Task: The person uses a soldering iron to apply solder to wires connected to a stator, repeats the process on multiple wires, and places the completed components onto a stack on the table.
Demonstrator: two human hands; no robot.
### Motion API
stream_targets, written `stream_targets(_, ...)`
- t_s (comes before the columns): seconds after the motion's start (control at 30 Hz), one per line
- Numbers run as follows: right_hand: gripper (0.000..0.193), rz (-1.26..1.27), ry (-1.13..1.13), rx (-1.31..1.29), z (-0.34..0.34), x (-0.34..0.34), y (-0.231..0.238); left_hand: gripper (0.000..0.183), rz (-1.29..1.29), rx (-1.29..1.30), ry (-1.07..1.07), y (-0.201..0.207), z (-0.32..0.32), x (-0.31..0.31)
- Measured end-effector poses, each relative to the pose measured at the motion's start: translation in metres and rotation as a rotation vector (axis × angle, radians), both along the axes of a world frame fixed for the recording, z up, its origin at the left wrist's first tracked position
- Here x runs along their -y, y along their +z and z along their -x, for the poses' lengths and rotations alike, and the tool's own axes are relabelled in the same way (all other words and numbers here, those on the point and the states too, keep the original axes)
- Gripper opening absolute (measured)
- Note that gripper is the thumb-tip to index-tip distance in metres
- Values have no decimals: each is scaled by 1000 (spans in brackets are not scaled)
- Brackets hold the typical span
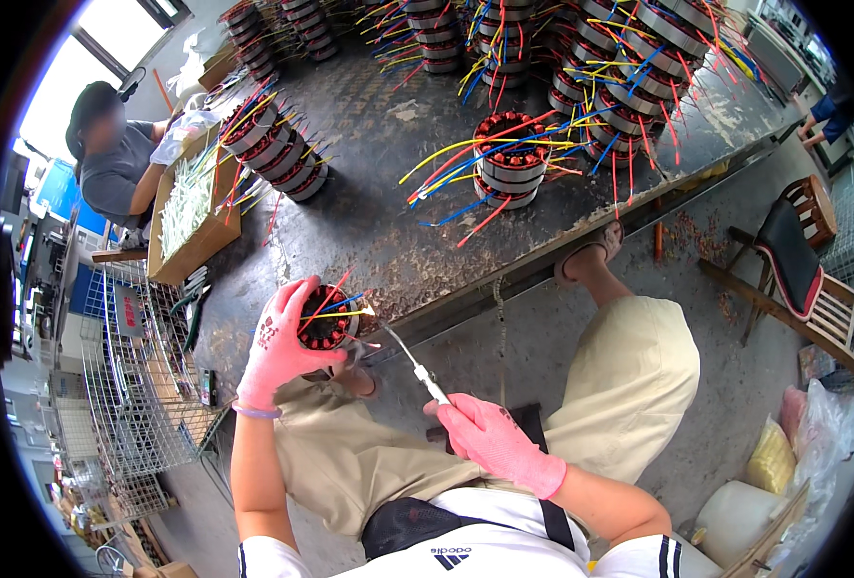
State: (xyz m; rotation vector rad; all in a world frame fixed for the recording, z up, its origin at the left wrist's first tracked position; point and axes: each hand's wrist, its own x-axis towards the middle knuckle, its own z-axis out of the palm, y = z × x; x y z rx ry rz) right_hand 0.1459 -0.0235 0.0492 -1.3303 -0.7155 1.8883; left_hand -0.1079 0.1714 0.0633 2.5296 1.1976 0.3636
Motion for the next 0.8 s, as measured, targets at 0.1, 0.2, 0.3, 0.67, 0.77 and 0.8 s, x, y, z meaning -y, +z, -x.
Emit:
stream_targets(0.1,33,25,16,14,-2,1,-1,97,22,1,12,1,-1,2)
stream_targets(0.2,33,12,-6,-23,-2,4,-10,98,5,-9,15,1,-3,1)
stream_targets(0.3,33,6,-7,-29,-1,3,-7,99,-34,-24,11,-1,-3,2)
stream_targets(0.67,32,-16,13,26,-1,1,-4,97,-8,-37,13,-1,-3,3)
stream_targets(0.77,32,-13,9,27,0,0,-5,101,-25,-48,16,-1,-2,3)
stream_targets(0.8,32,-11,4,22,0,0,-5,101,-24,-46,16,-1,-2,3)
